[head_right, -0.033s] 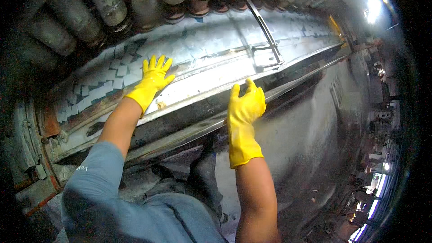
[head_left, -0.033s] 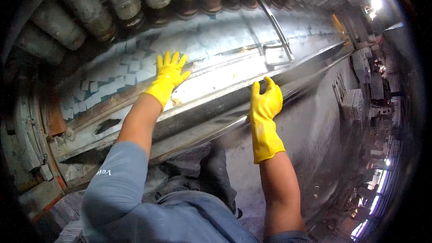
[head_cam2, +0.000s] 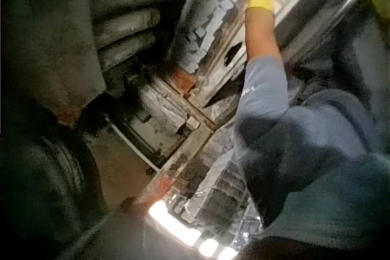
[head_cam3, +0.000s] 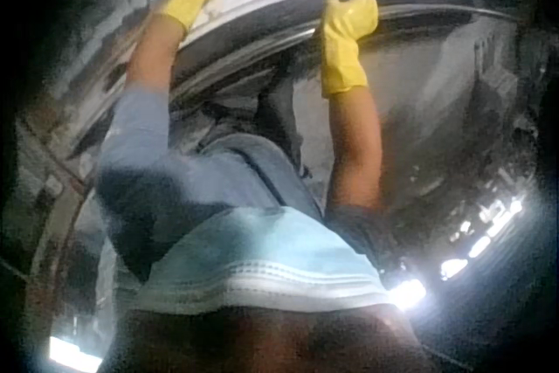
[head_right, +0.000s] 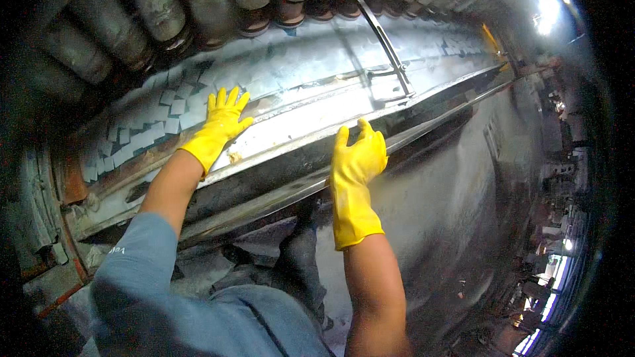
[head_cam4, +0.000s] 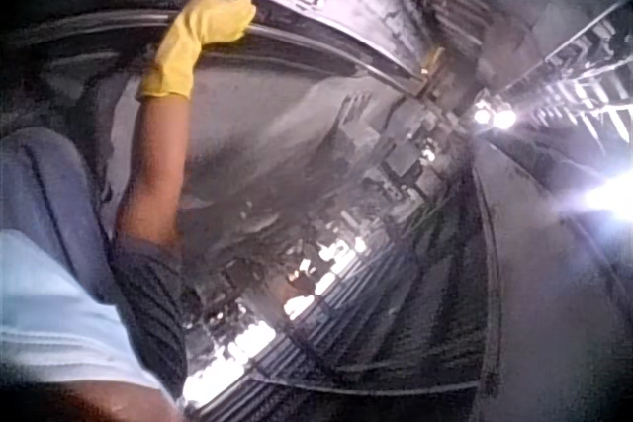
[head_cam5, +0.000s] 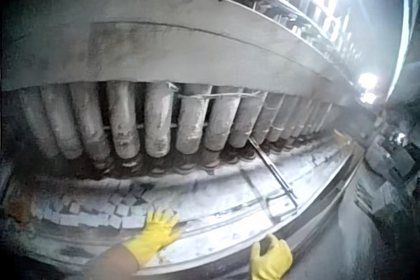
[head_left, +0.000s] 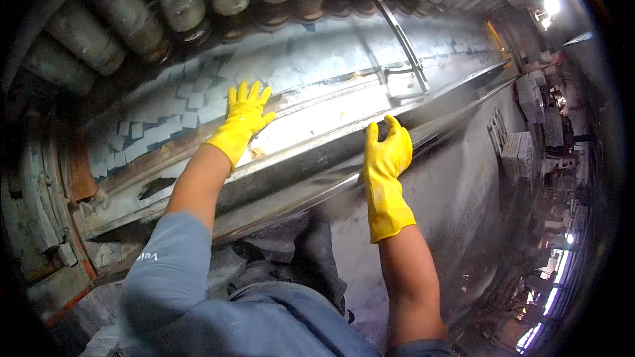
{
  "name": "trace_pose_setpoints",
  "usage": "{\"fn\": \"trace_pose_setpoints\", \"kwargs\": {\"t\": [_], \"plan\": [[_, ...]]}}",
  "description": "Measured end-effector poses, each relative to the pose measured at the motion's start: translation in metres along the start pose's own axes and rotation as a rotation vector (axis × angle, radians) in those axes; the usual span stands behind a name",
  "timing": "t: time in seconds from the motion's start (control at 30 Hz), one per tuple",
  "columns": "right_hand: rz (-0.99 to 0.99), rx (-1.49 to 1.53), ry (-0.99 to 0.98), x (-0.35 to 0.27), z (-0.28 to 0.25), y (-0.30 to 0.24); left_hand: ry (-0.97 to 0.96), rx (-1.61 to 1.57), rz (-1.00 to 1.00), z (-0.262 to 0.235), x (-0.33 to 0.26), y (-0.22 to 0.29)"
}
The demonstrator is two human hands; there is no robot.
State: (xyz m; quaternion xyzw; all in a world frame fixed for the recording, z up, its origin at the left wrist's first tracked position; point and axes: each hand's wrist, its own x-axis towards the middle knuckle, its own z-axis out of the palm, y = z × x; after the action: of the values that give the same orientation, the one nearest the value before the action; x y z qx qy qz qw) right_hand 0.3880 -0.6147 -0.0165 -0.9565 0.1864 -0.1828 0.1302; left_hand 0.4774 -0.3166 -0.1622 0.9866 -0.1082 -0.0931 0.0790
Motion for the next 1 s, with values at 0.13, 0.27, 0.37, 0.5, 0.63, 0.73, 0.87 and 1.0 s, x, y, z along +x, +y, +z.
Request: {"fn": "trace_pose_setpoints", "kwargs": {"t": [0.13, 0.27, 0.37, 0.5, 0.63, 0.73, 0.87, 1.0], "plan": [[-0.008, -0.014, 0.002, 0.002, 0.002, 0.000, 0.215, -0.085, 0.027, 0.004, 0.020, 0.002], [-0.023, -0.021, -0.005, 0.003, 0.002, -0.002, 0.297, -0.072, 0.192, 0.024, 0.060, 0.012], [-0.050, -0.038, 0.023, 0.002, 0.005, 0.001, 0.082, -0.063, 0.067, 0.013, 0.079, 0.030], [-0.054, -0.059, 0.026, -0.001, 0.005, 0.007, -0.038, -0.003, 0.120, -0.006, 0.089, 0.033], [-0.056, -0.043, 0.020, 0.003, 0.005, 0.005, 0.034, 0.011, 0.173, 0.015, 0.081, 0.015], [-0.045, -0.066, 0.016, 0.002, 0.003, 0.006, 0.042, -0.031, 0.184, 0.014, 0.079, 0.019], [-0.098, -0.068, 0.096, 0.003, 0.013, 0.007, 0.150, -0.165, 0.131, 0.031, 0.071, 0.008], [-0.001, -0.037, 0.005, 0.001, 0.002, 0.000, 0.164, -0.204, 0.113, 0.044, 0.012, -0.011]]}}
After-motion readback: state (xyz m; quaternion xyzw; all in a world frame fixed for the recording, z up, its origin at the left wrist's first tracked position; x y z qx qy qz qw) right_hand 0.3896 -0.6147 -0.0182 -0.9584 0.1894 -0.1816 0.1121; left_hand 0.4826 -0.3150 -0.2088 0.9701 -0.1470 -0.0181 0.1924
